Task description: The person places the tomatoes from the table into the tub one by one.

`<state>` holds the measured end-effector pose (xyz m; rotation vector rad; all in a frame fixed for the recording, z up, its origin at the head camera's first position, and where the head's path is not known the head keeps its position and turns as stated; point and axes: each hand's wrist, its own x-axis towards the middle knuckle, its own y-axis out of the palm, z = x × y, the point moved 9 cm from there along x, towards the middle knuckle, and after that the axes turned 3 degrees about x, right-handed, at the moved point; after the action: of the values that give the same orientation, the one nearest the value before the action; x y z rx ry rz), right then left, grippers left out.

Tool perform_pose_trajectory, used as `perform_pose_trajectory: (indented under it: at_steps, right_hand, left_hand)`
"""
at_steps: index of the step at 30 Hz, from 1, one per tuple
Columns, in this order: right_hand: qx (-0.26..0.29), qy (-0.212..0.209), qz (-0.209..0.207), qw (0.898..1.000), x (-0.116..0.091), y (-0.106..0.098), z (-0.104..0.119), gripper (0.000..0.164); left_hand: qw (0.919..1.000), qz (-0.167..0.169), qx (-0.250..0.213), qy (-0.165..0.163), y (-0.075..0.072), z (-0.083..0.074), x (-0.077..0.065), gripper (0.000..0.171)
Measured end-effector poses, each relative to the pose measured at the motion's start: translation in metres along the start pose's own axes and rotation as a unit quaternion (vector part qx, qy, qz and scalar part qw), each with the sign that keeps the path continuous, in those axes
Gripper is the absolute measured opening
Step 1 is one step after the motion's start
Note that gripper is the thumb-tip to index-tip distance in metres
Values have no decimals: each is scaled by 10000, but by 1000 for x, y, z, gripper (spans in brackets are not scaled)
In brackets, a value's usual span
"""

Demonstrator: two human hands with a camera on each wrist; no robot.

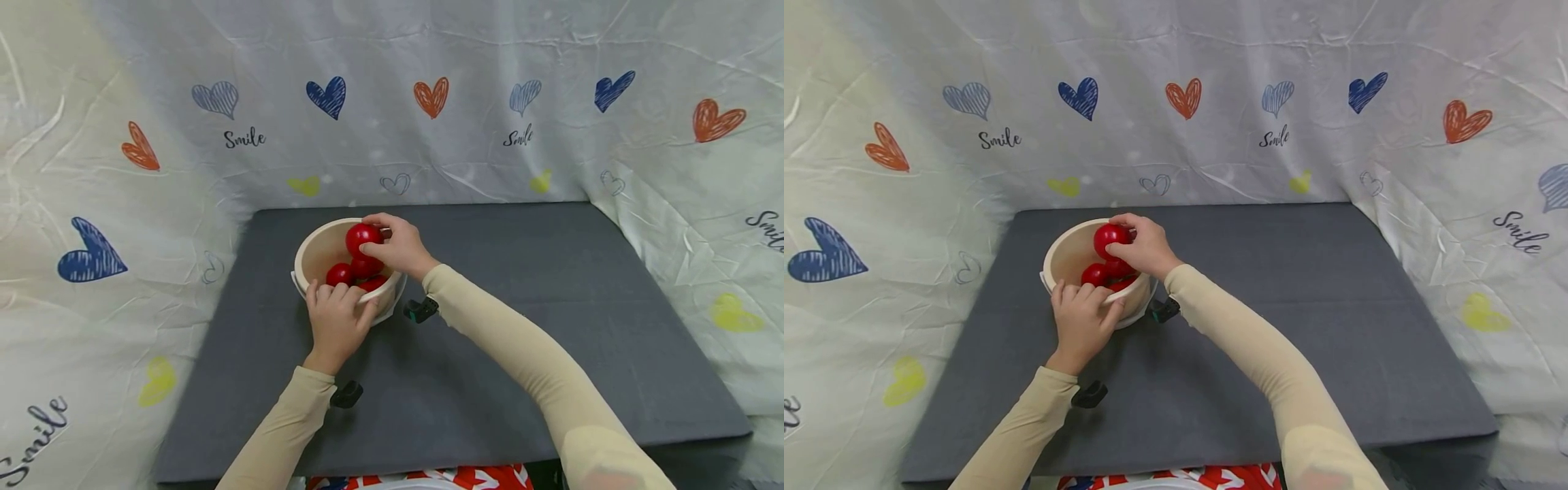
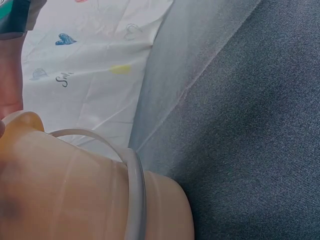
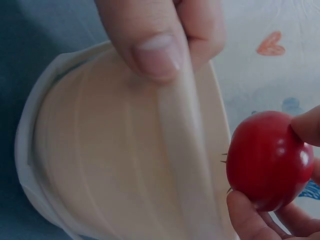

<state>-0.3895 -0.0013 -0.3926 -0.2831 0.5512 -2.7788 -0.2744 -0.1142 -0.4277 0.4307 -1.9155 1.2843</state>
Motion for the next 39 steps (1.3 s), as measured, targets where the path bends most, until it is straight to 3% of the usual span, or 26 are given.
perform_pose_trajectory:
  at_steps: [20,27,33,39]
  right_hand:
    - [-287,-26,123,9995,-3,5,-2,42]
    - [-354,207,-44,9991,-4,2,-11,40]
    - [-167,217,48,9996,-5,5,-13,39]
    - [121,121,-121,9998,-9,3,-16,37]
  left_hand:
    - [10000,-25,-3,11,-2,-2,0,33]
    - [10000,65,13,-8,0,-1,0,34]
    - [10000,28,-13,-7,-1,0,1,34]
    - [10000,36,18,28,-1,-1,1,32]
